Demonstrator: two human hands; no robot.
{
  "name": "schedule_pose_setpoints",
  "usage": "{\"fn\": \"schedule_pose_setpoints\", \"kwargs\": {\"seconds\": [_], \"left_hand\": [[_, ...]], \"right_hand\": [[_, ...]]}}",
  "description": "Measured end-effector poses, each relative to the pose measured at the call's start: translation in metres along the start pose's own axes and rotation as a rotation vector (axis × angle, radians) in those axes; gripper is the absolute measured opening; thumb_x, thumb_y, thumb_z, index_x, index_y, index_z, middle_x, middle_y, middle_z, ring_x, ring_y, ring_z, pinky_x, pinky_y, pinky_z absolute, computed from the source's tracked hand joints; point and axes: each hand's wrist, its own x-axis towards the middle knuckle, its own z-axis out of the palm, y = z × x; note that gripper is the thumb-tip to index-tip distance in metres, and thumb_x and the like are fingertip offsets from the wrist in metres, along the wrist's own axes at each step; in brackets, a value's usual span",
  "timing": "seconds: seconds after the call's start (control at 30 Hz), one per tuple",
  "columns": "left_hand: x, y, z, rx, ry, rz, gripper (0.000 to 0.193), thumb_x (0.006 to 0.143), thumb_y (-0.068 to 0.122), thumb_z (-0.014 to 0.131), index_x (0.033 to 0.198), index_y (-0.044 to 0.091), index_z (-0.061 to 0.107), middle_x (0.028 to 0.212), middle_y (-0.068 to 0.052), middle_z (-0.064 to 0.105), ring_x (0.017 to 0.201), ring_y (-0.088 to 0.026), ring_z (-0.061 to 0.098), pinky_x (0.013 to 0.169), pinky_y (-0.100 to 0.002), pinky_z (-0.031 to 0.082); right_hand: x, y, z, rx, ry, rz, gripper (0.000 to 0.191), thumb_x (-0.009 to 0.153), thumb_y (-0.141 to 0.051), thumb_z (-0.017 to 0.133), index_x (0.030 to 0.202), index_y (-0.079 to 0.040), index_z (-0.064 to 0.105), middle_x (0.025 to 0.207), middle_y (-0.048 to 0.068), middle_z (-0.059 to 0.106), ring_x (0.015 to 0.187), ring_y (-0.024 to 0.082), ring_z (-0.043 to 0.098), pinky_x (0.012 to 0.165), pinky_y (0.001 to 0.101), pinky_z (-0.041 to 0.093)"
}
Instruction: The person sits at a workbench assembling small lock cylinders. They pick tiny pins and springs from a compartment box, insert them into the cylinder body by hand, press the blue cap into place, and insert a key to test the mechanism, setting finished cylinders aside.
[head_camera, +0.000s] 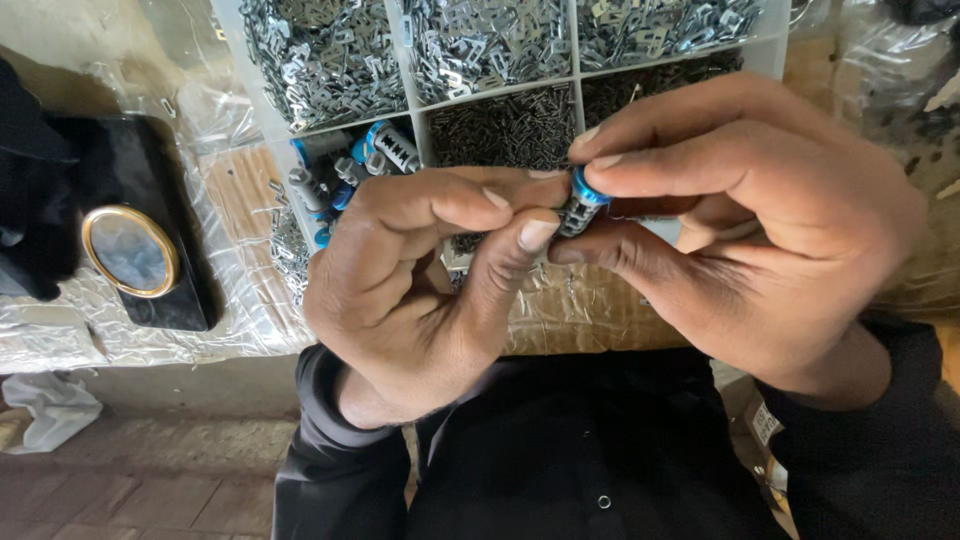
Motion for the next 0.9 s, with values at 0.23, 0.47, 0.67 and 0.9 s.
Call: {"fn": "schedule_pose_setpoints", "kwargs": {"seconds": [0.23,0.47,0.67,0.9], "left_hand": [[0.002,-0.003,-0.002,0.093,-0.02,0.073,0.023,0.098,-0.008,0.075,0.108,-0.004,0.055,0.108,-0.022,0.071,0.104,-0.024,0.078,0.084,-0.027,0.065],[-0.002,0.002,-0.002,-0.034,0.007,-0.05,0.022,0.1,-0.01,0.074,0.109,-0.003,0.054,0.11,-0.021,0.071,0.106,-0.023,0.076,0.091,-0.029,0.069],[0.002,-0.001,-0.002,0.038,-0.02,0.021,0.025,0.094,-0.011,0.077,0.103,-0.004,0.055,0.11,-0.022,0.069,0.103,-0.024,0.076,0.086,-0.03,0.065],[0.025,0.005,-0.006,0.576,-0.022,0.32,0.027,0.091,0.001,0.085,0.108,0.005,0.064,0.107,-0.006,0.072,0.094,-0.025,0.067,0.078,-0.033,0.055]], "right_hand": [[-0.004,0.004,0.002,-0.035,0.012,-0.063,0.025,0.082,0.004,0.086,0.101,0.012,0.071,0.103,0.027,0.068,0.082,0.022,0.076,0.068,0.0252,0.064],[-0.004,0.004,-0.002,-0.054,0.006,-0.028,0.03,0.079,-0.001,0.087,0.102,0.01,0.071,0.106,0.026,0.07,0.07,0.012,0.069,0.061,0.0213,0.057],[-0.005,0.006,0.0,-0.05,0.002,-0.085,0.026,0.081,0.005,0.088,0.1,0.012,0.073,0.104,0.026,0.068,0.078,0.019,0.075,0.064,0.0222,0.062],[0.005,0.005,-0.001,0.03,0.003,-0.053,0.03,0.084,0.008,0.082,0.107,0.013,0.064,0.113,0.029,0.066,0.08,0.018,0.075,0.063,0.0194,0.059]]}}
